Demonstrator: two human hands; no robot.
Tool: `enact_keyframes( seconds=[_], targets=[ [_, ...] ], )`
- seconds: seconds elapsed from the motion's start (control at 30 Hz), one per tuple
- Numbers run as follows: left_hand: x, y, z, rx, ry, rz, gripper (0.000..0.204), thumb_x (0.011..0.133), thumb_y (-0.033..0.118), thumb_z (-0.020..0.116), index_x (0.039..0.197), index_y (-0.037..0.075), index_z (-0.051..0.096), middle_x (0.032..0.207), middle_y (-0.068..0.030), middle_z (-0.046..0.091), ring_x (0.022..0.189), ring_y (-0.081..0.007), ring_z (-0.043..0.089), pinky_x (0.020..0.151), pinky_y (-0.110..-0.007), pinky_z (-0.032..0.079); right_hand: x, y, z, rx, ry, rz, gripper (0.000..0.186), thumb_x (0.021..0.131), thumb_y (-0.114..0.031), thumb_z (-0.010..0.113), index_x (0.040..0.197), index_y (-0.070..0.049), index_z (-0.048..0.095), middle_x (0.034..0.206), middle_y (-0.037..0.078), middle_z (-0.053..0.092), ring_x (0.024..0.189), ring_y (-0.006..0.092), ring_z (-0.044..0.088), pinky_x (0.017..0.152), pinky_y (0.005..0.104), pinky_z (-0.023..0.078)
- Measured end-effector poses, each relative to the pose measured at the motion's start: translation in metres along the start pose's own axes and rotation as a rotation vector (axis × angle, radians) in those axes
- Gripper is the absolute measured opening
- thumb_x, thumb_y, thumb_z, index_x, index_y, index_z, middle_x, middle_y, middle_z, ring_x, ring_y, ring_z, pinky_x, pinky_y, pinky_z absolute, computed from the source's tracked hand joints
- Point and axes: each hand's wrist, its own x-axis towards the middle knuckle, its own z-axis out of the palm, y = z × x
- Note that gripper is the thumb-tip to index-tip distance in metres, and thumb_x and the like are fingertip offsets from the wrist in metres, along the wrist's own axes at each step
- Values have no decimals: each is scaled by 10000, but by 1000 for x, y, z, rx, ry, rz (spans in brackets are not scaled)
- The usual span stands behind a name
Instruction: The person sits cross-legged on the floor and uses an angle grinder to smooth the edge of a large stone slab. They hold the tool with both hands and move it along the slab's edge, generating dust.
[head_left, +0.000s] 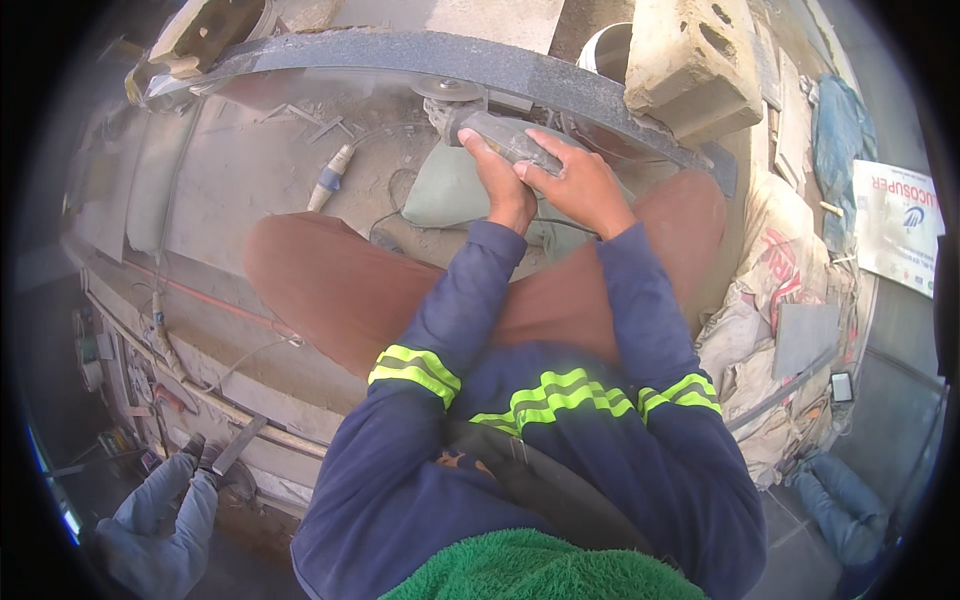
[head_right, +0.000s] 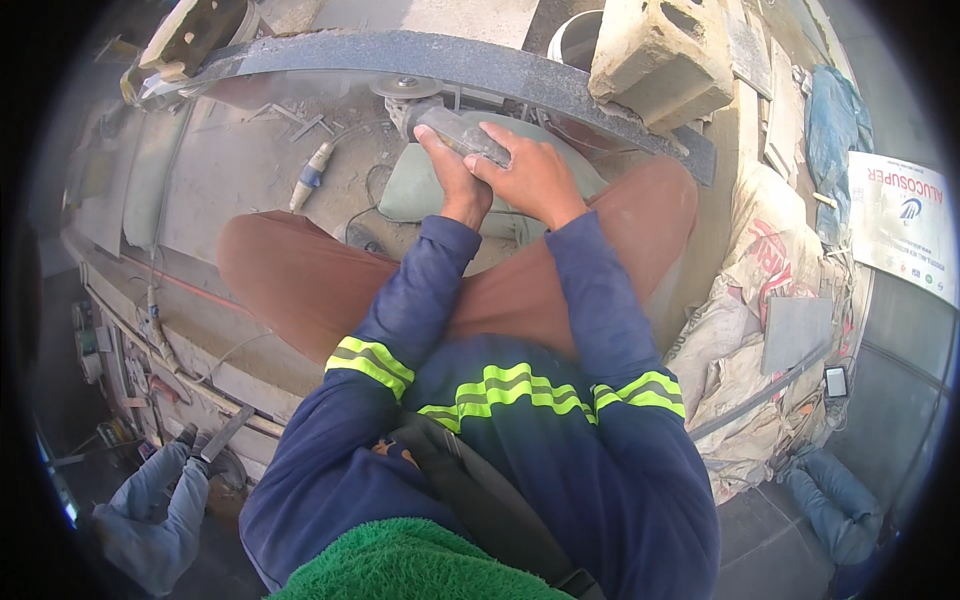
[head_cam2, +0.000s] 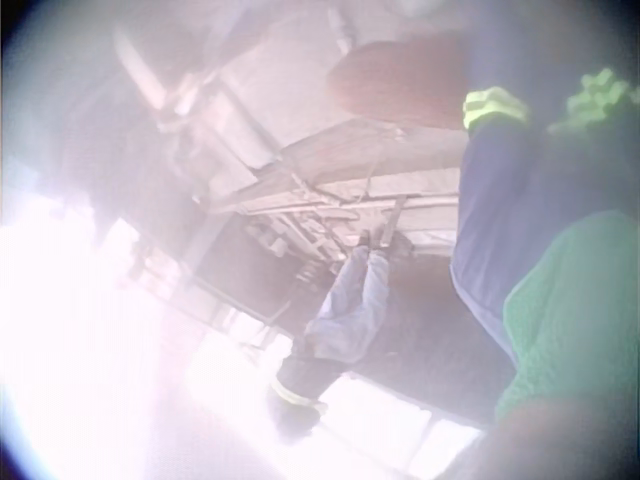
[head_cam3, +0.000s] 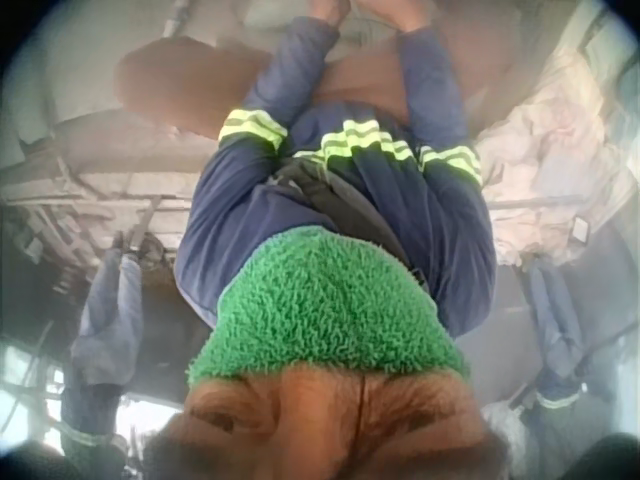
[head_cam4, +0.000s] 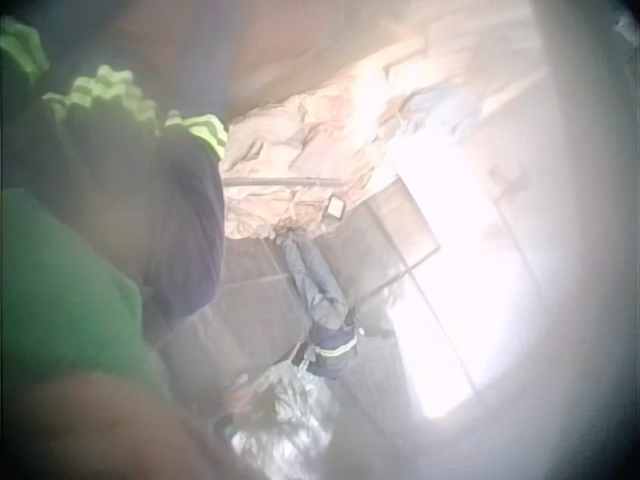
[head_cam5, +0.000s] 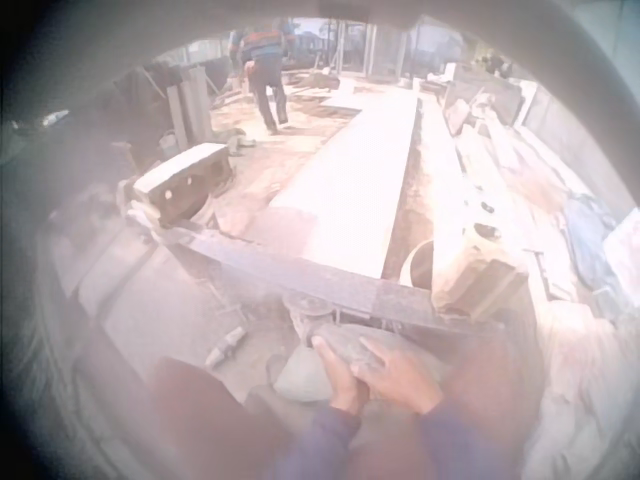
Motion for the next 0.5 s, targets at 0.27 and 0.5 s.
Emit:
enact_keyframes(
  seconds=[0.27,0.5],
  targets=[
    [-4,-4,2,18,9,20,853,1167,747,304,1530,17,552,1456,-126,662,1308,-288,661,1129,-422,528,-3,3,0,24,34,-11,784,919,-597,793,1577,-183,693,879,213,801,934,378,809,884,464,614],
    [-5,-8,5,34,44,11,876,1153,768,320,1522,9,558,1429,-127,673,1272,-281,679,1102,-418,542,-7,3,-7,30,12,9,742,952,-546,808,1574,-160,692,1214,228,836,906,319,777,914,427,615]
  ],
)
